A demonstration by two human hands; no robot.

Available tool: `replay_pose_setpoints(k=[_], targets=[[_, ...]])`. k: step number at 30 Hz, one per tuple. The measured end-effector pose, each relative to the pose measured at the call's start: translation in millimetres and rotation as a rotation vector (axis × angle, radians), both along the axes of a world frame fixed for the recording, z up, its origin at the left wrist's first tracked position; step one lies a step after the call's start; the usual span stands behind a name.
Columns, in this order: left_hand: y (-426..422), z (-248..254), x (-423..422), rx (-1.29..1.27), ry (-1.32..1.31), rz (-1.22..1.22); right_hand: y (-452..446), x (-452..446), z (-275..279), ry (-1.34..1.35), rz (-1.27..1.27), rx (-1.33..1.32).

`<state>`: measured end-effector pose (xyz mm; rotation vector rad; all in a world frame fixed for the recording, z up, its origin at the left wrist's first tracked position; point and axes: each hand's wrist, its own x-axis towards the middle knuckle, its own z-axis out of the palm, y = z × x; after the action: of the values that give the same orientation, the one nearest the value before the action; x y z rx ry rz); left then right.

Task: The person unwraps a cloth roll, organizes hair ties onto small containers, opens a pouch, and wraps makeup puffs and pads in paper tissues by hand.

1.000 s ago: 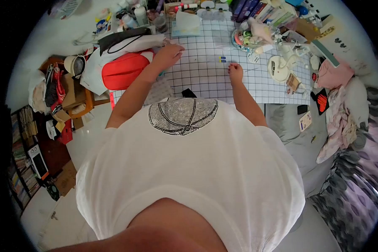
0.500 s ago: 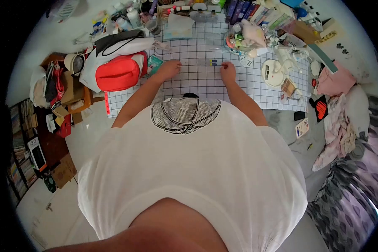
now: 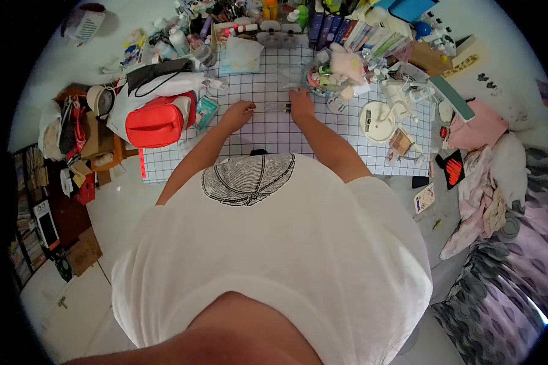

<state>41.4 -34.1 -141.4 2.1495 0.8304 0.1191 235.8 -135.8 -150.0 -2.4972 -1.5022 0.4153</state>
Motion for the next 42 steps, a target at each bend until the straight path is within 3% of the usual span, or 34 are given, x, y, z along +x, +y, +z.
replay_pose_setpoints(k=[6, 9, 12, 15, 18, 24, 28, 36, 42], targets=[[-15, -4, 8, -0.086, -0.043, -0.013, -6, 16, -21, 0.053, -0.087, -0.129], [-25, -4, 16, -0.076, -0.043, -0.044, -26, 20, -19, 0.034, 0.038, 0.004], [-40, -1, 37, -0.168, -0.117, 0.08, -37, 19, -20, 0.138, 0.12, 0.197], [-54, -4, 59, -0.293, -0.216, 0.199, -52, 7, 9, 0.334, 0.119, 0.269], [-67, 16, 73, -0.664, -0.175, 0.237, -62, 8, 14, 0.443, 0.209, 0.328], [-88, -4, 87, -0.742, -0.221, 0.244, -93, 23, 7, 0.554, 0.143, 0.35], [-96, -4, 92, -0.756, -0.215, 0.309, -117, 41, -2, 0.491, 0.049, 0.342], [-94, -10, 92, -0.735, -0.159, 0.199, -164, 55, -8, 0.373, -0.236, 0.433], [-110, 3, 98, -0.724, -0.085, 0.134, -206, 63, -12, 0.06, -0.358, 0.458]])
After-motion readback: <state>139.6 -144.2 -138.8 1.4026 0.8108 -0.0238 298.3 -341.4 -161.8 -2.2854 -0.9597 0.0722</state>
